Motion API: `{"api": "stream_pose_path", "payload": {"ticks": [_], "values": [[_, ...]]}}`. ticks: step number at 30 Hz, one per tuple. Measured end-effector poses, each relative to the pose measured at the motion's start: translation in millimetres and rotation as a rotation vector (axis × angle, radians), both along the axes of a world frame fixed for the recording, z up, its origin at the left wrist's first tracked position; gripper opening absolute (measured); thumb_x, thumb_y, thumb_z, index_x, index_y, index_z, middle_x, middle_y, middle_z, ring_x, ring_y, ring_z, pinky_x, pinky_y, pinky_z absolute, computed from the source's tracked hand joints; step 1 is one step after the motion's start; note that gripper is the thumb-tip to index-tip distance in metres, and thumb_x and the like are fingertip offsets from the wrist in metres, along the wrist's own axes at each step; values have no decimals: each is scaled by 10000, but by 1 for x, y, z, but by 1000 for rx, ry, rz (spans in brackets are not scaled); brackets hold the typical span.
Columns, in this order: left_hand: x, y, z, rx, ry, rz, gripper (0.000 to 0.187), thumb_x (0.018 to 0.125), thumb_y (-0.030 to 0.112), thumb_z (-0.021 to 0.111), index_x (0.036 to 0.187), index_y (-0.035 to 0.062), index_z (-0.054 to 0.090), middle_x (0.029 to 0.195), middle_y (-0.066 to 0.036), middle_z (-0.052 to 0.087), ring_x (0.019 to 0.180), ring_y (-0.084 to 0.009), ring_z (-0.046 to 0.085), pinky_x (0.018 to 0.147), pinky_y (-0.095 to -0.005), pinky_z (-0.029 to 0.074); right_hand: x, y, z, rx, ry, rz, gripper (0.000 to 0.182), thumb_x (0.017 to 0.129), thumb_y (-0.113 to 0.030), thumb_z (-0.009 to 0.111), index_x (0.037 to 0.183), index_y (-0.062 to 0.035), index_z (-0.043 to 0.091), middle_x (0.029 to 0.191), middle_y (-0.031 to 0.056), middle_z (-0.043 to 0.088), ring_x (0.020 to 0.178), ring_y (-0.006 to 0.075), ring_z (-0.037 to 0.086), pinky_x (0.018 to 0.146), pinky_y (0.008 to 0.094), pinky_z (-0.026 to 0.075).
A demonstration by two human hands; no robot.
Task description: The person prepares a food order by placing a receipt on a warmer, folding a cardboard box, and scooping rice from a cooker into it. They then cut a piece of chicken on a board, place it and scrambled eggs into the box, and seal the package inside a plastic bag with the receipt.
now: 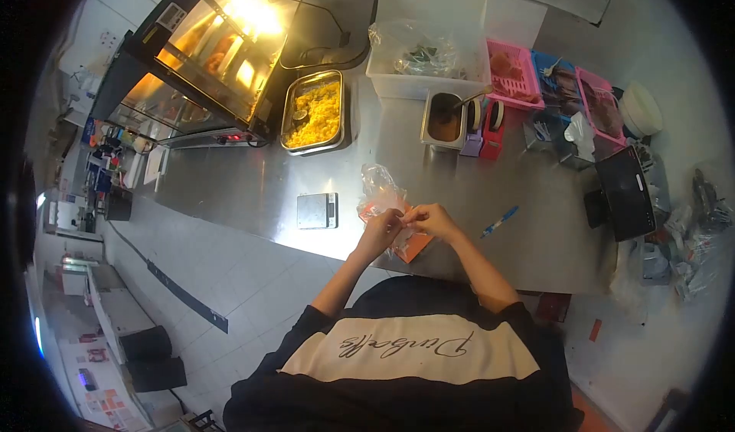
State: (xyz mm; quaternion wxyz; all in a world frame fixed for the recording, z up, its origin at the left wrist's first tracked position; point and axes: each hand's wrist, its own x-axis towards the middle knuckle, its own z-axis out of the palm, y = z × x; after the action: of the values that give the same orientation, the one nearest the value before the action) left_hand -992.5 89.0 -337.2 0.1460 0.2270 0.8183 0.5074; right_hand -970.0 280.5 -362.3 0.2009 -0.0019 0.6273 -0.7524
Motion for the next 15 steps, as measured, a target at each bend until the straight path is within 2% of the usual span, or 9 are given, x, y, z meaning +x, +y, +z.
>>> {"api": "stream_pose_path", "payload": {"ticks": [3,5,8,9,12,13,15], "values": [[-7,-1,1,-2,1,-32,161,790,125,657,887,7,605,790,-123,617,689,-241,633,651,-326,503,-3,3,0,7,-76,46,128,815,-14,623,942,-6,619,909,77,643,726,87,590,566,197,459],[-4,0,1,-196,106,23,198,772,200,678,848,33,605,809,-128,585,700,-248,620,638,-343,492,-1,1,5,55,-123,29,100,821,-19,616,917,-35,593,882,50,626,686,65,561,545,190,427],[-4,10,8,-364,130,128,253,728,291,684,814,67,603,838,-136,539,759,-286,588,650,-394,473,2,-7,-2,11,-18,-109,110,832,-24,602,852,-82,510,812,-6,575,652,46,516,521,200,408],[-4,12,11,-401,113,168,270,710,317,682,807,78,602,848,-139,524,786,-303,575,659,-415,466,1,-14,-14,11,128,-196,168,839,-35,595,831,-109,444,768,-41,515,629,38,475,487,195,386],[-9,7,-11,-407,97,168,256,690,303,669,770,75,583,840,-135,524,785,-312,575,673,-421,465,5,-13,-18,-37,88,-253,164,842,-49,596,848,-122,449,780,-43,514,636,36,467,466,185,378],[-8,8,-8,-389,82,143,220,685,266,648,769,74,583,846,-141,532,793,-323,575,689,-426,462,7,-6,-10,12,32,-219,164,842,-81,605,892,-131,457,803,-20,510,620,45,469,442,197,378],[-8,3,-7,-393,24,165,220,679,261,649,763,68,583,848,-146,539,796,-323,576,694,-422,463,-1,11,-14,126,-29,-413,185,837,-115,621,941,-131,470,826,-3,511,610,54,472,429,210,383]]}}
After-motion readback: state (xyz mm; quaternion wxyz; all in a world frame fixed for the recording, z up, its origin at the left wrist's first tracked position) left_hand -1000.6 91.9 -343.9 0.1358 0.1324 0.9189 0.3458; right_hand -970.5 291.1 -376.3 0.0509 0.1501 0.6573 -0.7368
